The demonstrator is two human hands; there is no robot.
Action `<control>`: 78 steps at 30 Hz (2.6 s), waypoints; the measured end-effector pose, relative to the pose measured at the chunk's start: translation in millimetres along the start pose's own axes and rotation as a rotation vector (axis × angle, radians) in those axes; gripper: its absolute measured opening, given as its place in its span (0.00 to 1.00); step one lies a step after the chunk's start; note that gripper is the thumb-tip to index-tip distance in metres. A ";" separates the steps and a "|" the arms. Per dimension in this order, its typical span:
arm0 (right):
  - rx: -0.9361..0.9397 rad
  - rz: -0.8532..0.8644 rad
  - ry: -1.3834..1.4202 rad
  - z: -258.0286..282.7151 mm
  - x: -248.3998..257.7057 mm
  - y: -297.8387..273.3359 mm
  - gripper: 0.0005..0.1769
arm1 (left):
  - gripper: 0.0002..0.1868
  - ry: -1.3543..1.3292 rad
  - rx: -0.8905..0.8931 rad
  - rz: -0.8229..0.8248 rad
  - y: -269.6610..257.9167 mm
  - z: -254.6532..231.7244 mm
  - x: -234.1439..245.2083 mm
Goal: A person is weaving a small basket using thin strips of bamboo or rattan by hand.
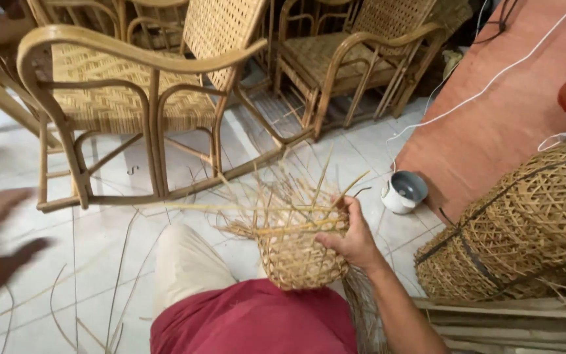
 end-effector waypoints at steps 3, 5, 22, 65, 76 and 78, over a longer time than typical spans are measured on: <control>0.013 -0.013 -0.033 3.4 0.7 -8.0 0.54 | 0.42 0.021 0.043 0.297 -8.7 -211.8 -4.4; 0.089 -0.031 0.087 25.2 1.5 -8.0 0.55 | 0.29 -0.314 -0.231 0.329 -14.0 -281.6 -42.2; 0.111 0.038 0.288 8.6 -26.0 -37.9 0.58 | 0.27 -0.004 -0.385 0.078 -63.7 -324.7 -126.4; 0.254 0.106 0.184 59.0 -38.0 -43.6 0.62 | 0.26 0.106 -0.405 -0.093 -54.0 -321.7 -105.2; 0.301 0.007 0.144 34.9 -27.8 -32.3 0.74 | 0.26 -0.009 -0.436 0.116 -28.3 -316.0 -133.2; 0.316 -0.061 0.097 23.0 -16.4 -34.1 0.74 | 0.24 0.053 -0.445 0.163 -32.2 -313.6 -136.6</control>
Point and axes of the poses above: each hand's wrist, its own y-axis towards the middle knuckle, its own x-axis out of the back of the hand, z = x × y, the point moved 6 cm from there along y, towards the middle knuckle, and after that the axes turned 11 degrees about -z, right-handed, at the moved point
